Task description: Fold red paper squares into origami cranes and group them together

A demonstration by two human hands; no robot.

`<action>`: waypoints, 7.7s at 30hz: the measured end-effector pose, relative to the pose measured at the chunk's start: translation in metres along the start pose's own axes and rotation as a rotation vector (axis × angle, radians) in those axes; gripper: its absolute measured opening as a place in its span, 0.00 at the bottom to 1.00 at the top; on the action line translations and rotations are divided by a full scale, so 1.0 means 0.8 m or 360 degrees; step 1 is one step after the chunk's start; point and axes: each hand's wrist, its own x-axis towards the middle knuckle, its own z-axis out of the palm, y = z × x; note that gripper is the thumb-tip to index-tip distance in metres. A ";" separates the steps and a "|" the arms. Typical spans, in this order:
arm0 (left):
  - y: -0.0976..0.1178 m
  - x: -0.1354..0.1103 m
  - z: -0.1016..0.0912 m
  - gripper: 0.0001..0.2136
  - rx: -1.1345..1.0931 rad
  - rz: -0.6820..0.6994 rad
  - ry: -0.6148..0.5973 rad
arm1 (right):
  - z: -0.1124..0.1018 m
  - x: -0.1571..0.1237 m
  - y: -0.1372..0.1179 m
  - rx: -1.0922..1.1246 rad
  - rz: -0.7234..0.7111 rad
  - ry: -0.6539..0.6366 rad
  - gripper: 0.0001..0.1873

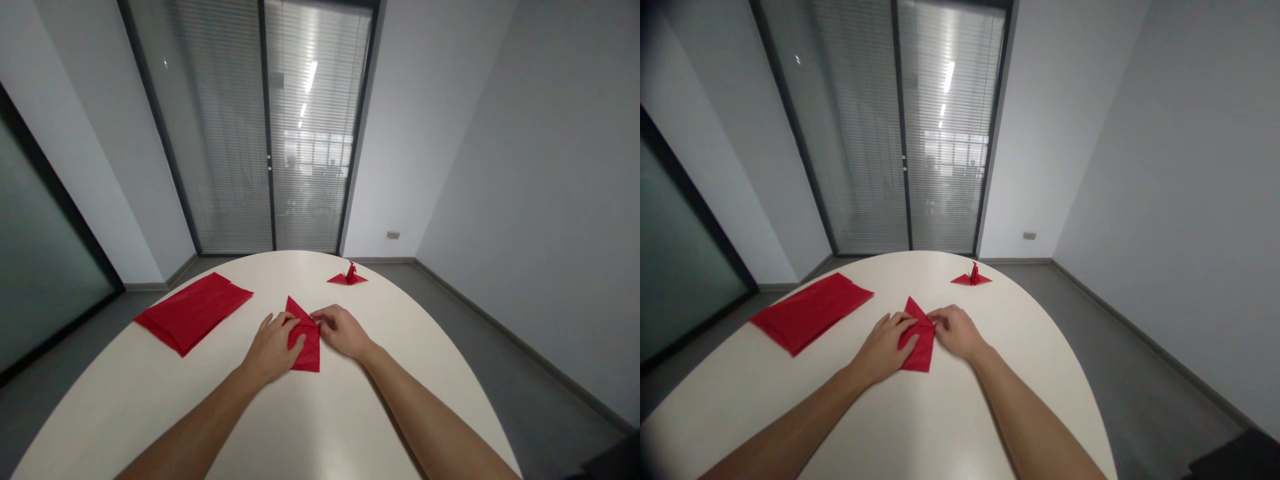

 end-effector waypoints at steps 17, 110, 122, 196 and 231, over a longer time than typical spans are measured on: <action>0.000 -0.002 -0.014 0.19 -0.0337 0.0055 -0.0135 | -0.003 0.001 -0.001 0.0280 -0.0210 0.0132 0.13; -0.002 -0.005 -0.002 0.29 0.0053 0.0327 -0.0545 | 0.007 -0.010 -0.018 -0.0480 0.0079 -0.0573 0.33; 0.000 -0.004 -0.005 0.27 0.0068 0.0482 -0.0476 | 0.008 -0.010 -0.018 -0.0551 0.0062 -0.0565 0.35; 0.005 0.004 -0.009 0.17 0.0307 -0.0152 -0.0005 | 0.009 0.000 -0.017 0.0177 0.0198 0.0177 0.25; -0.025 0.016 0.012 0.11 -0.0740 -0.0707 0.0517 | 0.011 -0.002 -0.019 0.0181 -0.0164 -0.0013 0.28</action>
